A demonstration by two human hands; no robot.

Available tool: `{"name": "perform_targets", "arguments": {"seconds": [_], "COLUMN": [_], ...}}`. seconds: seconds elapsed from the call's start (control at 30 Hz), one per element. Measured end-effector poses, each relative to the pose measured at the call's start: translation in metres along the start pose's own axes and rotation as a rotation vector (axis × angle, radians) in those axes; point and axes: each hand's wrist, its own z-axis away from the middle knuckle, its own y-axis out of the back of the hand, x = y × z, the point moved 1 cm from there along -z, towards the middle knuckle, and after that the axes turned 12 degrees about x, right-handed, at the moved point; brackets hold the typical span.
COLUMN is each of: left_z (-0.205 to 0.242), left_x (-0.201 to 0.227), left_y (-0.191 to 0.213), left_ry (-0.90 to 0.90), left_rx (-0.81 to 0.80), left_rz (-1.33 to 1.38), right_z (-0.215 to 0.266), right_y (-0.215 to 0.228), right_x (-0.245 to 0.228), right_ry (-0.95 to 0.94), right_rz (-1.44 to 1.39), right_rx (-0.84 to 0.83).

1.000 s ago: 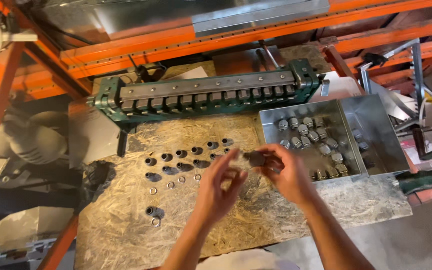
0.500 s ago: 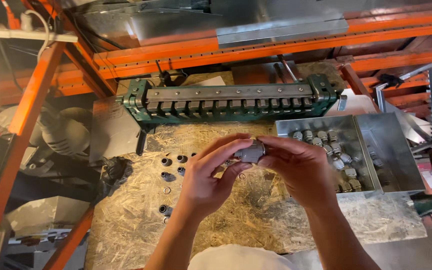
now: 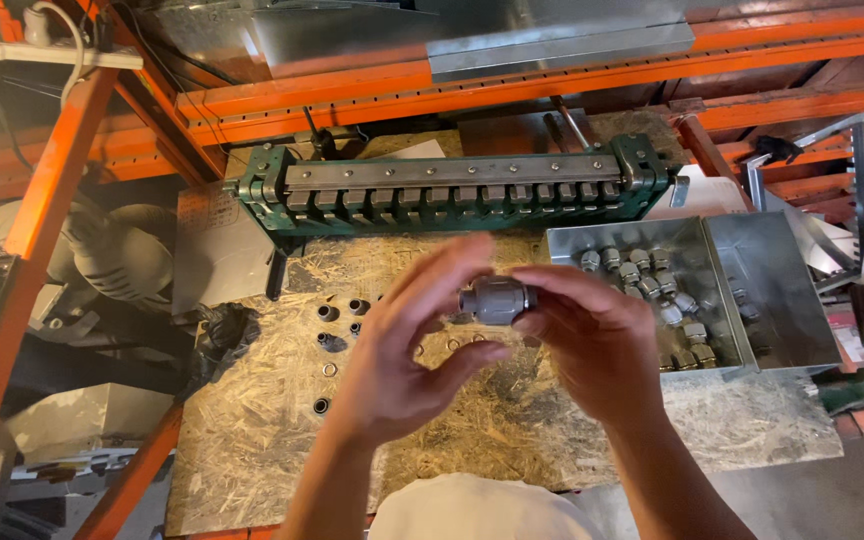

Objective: The person repeatedly picks a metal fitting from a bin, places it on a workbench, and screws a smaller metal ring onto it by hand. The assembled units are placed in a row on the bench, and the process continues with additional fittings.

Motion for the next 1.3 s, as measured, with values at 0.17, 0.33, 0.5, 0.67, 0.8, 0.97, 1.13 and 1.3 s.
{"name": "perform_targets", "arguments": {"seconds": [0.17,0.33,0.5,0.67,0.8,0.97,1.13,1.3], "left_z": [-0.008,-0.003,0.002,-0.002,0.004,0.007,0.007,-0.005], "left_x": [0.008,0.002,0.006,0.017,0.006,0.002,0.007,0.016], "left_y": [0.002,0.004,-0.001,0.003,-0.003,0.003,-0.001,0.006], "left_ry": [0.03,0.142,-0.01,0.127,-0.029,0.157,0.034,0.281], "left_rx": [-0.007,-0.038,-0.031,-0.069,-0.039,-0.057,-0.063,-0.059], "left_rz": [-0.142,-0.171,-0.193,-0.142,-0.136,-0.114,-0.109,-0.199], "right_z": [0.007,0.009,0.016,0.018,0.018,0.021,0.015,0.02], "right_y": [0.005,0.006,0.013,0.009,0.014,0.015,0.014,0.017], "right_x": [0.009,-0.001,0.012,0.004,0.004,0.013,0.003,0.02], "right_ry": [-0.108,-0.044,-0.204,-0.187,-0.161,-0.251,-0.204,-0.323], "right_rz": [-0.094,0.031,-0.053,-0.026,-0.084,-0.004,0.103,-0.046], "right_rx": [0.041,0.06,0.091,0.094,0.044,0.121,0.098,0.155]}}
